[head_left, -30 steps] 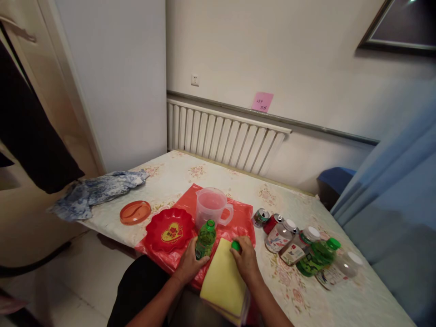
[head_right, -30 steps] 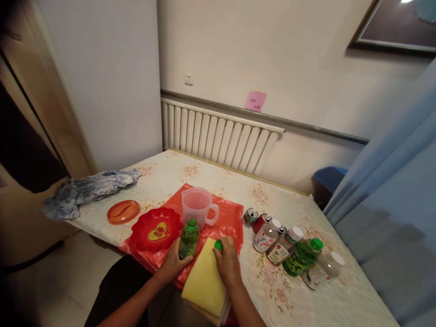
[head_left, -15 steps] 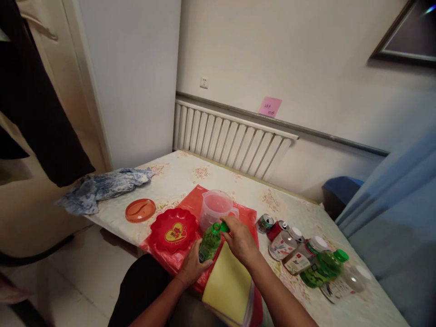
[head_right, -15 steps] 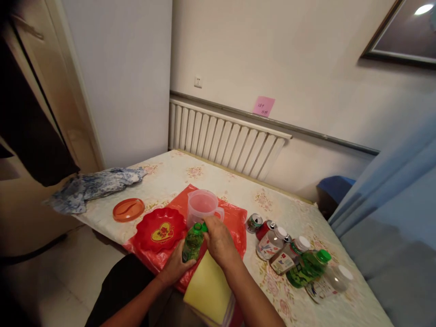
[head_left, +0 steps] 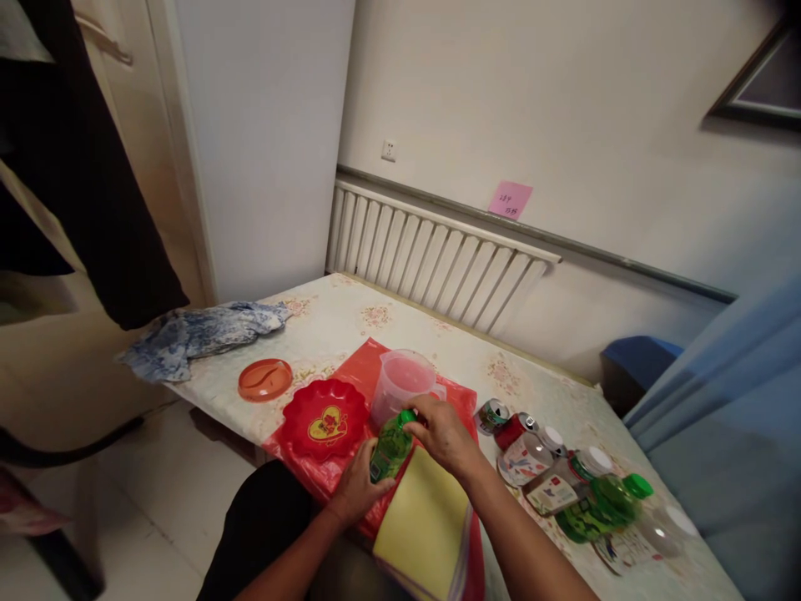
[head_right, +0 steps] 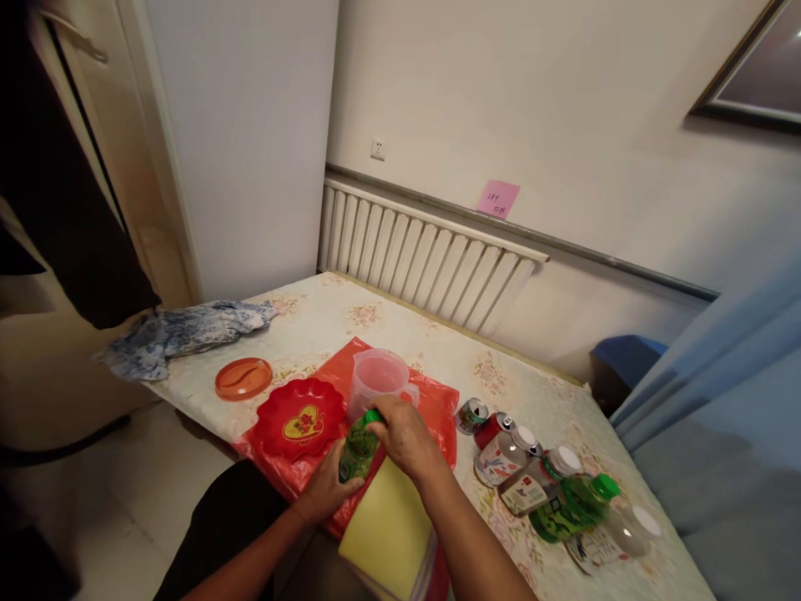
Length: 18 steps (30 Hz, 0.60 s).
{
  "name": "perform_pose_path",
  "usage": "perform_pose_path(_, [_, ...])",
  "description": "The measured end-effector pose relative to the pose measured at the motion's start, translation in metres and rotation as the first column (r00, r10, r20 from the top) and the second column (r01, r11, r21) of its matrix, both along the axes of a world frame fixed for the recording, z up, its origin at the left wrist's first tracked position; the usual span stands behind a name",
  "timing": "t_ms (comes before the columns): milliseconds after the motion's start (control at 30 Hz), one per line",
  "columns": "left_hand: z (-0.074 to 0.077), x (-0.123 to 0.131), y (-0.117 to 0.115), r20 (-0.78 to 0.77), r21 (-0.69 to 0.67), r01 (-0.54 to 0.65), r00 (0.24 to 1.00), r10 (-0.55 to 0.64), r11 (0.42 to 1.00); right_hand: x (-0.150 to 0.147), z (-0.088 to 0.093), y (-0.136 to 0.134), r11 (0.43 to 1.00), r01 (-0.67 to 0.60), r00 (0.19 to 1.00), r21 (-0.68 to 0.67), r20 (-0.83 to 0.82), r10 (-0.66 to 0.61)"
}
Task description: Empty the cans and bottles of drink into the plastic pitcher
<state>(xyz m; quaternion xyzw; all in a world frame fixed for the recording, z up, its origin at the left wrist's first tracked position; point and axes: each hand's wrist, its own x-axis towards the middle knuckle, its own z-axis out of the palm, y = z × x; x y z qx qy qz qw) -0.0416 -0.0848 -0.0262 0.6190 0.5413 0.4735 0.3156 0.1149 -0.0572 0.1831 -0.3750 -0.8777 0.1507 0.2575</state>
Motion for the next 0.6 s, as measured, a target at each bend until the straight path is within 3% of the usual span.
perform_pose_path(333, [-0.0001, -0.0002, -0.0007, 0.013, -0.003, 0.005, 1.0, -0.005, 1.0, -0.005, 0.0111, -0.0018, 0.995, -0.083, 0.985, 0.064, 0.159, 0.072])
perform_pose_path(600, [0.0058, -0.0019, 0.0025, 0.049, -0.016, 0.042, 0.998, -0.042, 0.999, -0.0078, 0.0087, -0.0038, 0.996, -0.041, 0.992, 0.076, 0.123, 0.032])
